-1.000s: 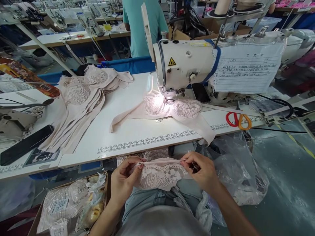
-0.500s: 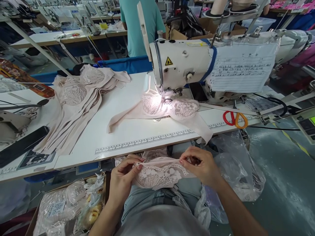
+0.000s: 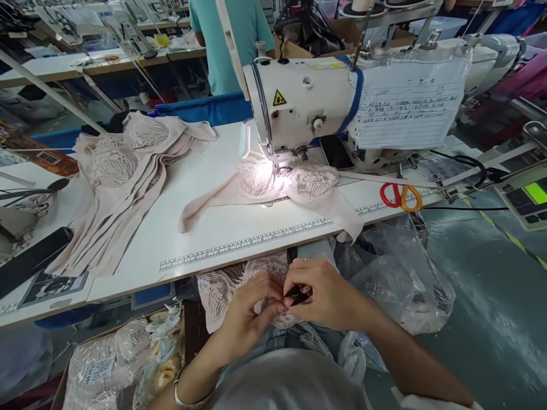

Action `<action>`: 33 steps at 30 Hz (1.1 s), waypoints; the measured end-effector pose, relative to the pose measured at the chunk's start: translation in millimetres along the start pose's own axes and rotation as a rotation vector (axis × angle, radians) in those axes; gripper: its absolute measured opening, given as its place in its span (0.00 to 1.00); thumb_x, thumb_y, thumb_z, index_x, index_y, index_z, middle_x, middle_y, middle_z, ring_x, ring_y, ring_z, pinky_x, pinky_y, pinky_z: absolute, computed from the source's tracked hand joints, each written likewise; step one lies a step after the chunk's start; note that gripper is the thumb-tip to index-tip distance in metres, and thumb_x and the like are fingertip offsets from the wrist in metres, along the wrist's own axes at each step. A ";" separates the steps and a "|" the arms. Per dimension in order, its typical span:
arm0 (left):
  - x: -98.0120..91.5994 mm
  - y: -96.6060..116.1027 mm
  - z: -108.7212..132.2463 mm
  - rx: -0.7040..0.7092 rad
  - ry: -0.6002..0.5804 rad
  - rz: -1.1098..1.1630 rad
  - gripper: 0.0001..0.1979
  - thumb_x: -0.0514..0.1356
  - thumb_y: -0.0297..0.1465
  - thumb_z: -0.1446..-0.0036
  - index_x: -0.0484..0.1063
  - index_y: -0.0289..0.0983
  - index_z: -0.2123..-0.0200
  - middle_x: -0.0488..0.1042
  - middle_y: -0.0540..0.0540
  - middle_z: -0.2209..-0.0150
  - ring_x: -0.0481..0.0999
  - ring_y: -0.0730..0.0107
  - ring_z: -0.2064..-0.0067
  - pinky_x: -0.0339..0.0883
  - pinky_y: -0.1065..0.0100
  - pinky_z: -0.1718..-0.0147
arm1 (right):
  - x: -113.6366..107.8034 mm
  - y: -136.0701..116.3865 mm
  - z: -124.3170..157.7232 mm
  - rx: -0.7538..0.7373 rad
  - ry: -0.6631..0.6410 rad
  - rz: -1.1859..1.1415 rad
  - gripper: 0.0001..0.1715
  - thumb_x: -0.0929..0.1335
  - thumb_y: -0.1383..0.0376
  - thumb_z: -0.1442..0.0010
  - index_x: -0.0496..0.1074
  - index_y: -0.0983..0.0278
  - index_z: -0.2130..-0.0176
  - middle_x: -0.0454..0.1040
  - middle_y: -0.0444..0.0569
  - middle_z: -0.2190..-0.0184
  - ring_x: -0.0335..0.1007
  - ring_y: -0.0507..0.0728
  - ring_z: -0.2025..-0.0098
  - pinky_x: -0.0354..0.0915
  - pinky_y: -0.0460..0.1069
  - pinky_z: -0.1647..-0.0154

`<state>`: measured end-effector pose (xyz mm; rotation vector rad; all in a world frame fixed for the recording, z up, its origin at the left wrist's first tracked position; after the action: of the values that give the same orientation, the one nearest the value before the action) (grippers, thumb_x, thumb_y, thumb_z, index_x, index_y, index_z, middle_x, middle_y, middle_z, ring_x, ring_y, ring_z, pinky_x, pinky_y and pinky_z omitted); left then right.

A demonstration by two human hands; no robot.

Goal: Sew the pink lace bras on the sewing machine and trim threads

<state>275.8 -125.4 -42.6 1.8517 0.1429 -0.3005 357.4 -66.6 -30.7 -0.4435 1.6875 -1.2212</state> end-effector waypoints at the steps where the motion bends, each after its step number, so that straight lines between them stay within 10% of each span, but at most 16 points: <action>1: 0.2 -0.6 -2.4 0.005 0.038 -0.002 0.08 0.58 0.28 0.34 0.73 0.38 0.66 0.74 0.45 0.69 0.70 0.65 0.64 0.64 0.66 0.63 | 1.8 2.4 0.7 -0.006 0.011 0.015 0.07 0.69 0.68 0.40 0.72 0.62 0.71 0.70 0.46 0.72 0.64 0.51 0.72 0.60 0.46 0.74; 8: -5.7 -22.2 -6.5 -0.125 0.072 0.101 0.14 0.59 0.37 0.34 0.71 0.37 0.72 0.71 0.45 0.71 0.70 0.65 0.65 0.63 0.66 0.65 | -15.1 41.7 20.6 0.066 0.131 -0.047 0.16 0.73 0.53 0.41 0.68 0.60 0.62 0.67 0.41 0.73 0.56 0.48 0.78 0.55 0.44 0.79; 33: 6.2 -40.9 -5.3 -0.367 0.062 0.441 0.16 0.60 0.39 0.38 0.64 0.37 0.74 0.76 0.44 0.66 0.67 0.73 0.70 0.62 0.72 0.71 | -36.0 40.1 20.1 0.076 0.346 -0.344 0.20 0.71 0.53 0.38 0.64 0.61 0.74 0.71 0.47 0.71 0.63 0.50 0.76 0.61 0.46 0.79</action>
<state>272.3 -108.4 -80.6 1.4792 -0.1597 0.0881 400.6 -33.2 -48.6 -0.5127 1.8983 -1.6846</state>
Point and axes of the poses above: each hand's wrist, its own z-axis away from the middle knuckle, its own x-axis out of the palm, y = z × x, the point moved 10 cm from there along -z, towards the middle knuckle
